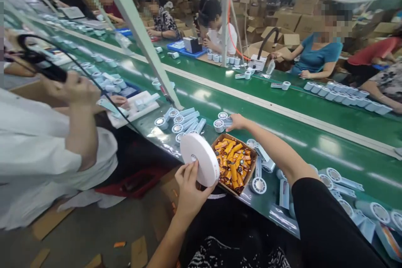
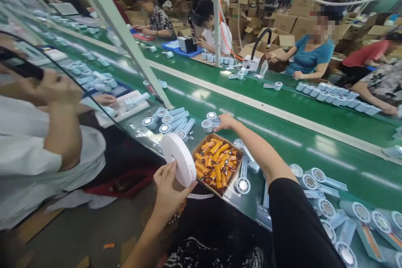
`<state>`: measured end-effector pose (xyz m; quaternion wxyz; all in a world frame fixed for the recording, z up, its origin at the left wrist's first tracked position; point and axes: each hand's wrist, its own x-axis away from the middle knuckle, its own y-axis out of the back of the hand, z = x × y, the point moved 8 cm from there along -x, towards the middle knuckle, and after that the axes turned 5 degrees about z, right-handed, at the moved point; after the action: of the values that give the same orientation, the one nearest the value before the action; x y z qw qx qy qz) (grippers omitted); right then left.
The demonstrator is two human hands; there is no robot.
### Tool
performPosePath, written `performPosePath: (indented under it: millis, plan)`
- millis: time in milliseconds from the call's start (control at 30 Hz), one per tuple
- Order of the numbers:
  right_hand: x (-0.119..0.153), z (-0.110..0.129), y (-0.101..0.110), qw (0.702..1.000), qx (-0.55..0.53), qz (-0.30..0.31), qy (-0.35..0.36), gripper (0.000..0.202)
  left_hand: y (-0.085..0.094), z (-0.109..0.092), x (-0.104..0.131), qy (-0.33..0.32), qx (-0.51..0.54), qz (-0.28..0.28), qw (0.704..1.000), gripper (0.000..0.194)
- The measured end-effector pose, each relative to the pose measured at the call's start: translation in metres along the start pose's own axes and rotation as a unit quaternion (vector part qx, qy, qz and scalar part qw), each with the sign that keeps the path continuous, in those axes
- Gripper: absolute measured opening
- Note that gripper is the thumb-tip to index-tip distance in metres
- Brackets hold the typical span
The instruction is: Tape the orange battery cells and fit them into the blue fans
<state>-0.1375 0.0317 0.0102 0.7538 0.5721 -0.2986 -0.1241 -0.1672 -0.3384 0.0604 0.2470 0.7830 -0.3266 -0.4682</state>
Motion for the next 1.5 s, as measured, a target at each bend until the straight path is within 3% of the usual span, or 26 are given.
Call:
performPosePath:
  millis: [100, 167, 233, 300, 333, 433, 533, 700, 1000, 1200, 1367, 1500]
  plan:
    - [0.001, 0.037, 0.003, 0.998, -0.021, 0.023, 0.052, 0.061, 0.006, 0.004, -0.004, 0.015, -0.02, 0.015, 1.0, 0.088]
    - [0.025, 0.052, 0.015, 0.997, -0.035, -0.004, 0.065, 0.049, 0.012, 0.006, -0.005, 0.026, -0.033, 0.013, 0.999, 0.088]
    - [0.071, 0.066, 0.034, 0.99, -0.088, -0.08, 0.076, 0.038, 0.018, 0.005, -0.007, 0.028, -0.052, -0.006, 0.998, 0.083]
    - [0.136, 0.084, 0.055, 0.953, -0.207, -0.188, 0.114, 0.031, 0.024, 0.001, -0.009, 0.019, -0.077, -0.041, 0.996, 0.075]
    - [0.169, 0.098, 0.059, 0.93, -0.26, -0.214, 0.149, 0.029, 0.026, -0.002, -0.009, 0.008, -0.087, -0.06, 0.994, 0.07]
    - [0.254, 0.141, 0.062, 0.876, -0.319, -0.289, 0.217, 0.015, 0.028, -0.011, -0.008, -0.023, -0.109, -0.103, 0.988, 0.063]
    - [0.294, 0.163, 0.055, 0.855, -0.311, -0.364, 0.198, 0.006, 0.024, -0.017, -0.004, -0.036, -0.11, -0.121, 0.986, 0.063]
    - [0.302, 0.157, 0.045, 0.84, -0.32, -0.418, 0.133, 0.007, 0.021, -0.023, 0.003, -0.048, -0.113, -0.134, 0.983, 0.061]
    - [0.305, 0.15, 0.037, 0.828, -0.367, -0.415, 0.086, 0.009, 0.013, -0.013, 0.022, -0.026, -0.126, -0.127, 0.984, 0.061]
    - [0.302, 0.145, 0.029, 0.814, -0.408, -0.406, 0.074, 0.012, 0.021, -0.025, 0.022, -0.057, -0.154, -0.158, 0.974, 0.066]
    - [0.307, 0.147, 0.031, 0.804, -0.403, -0.429, 0.09, 0.007, 0.02, -0.018, 0.024, -0.029, -0.147, -0.153, 0.977, 0.059]
    - [0.308, 0.146, 0.031, 0.809, -0.387, -0.436, 0.078, 0.008, 0.017, -0.016, 0.028, -0.044, -0.13, -0.155, 0.978, 0.058]
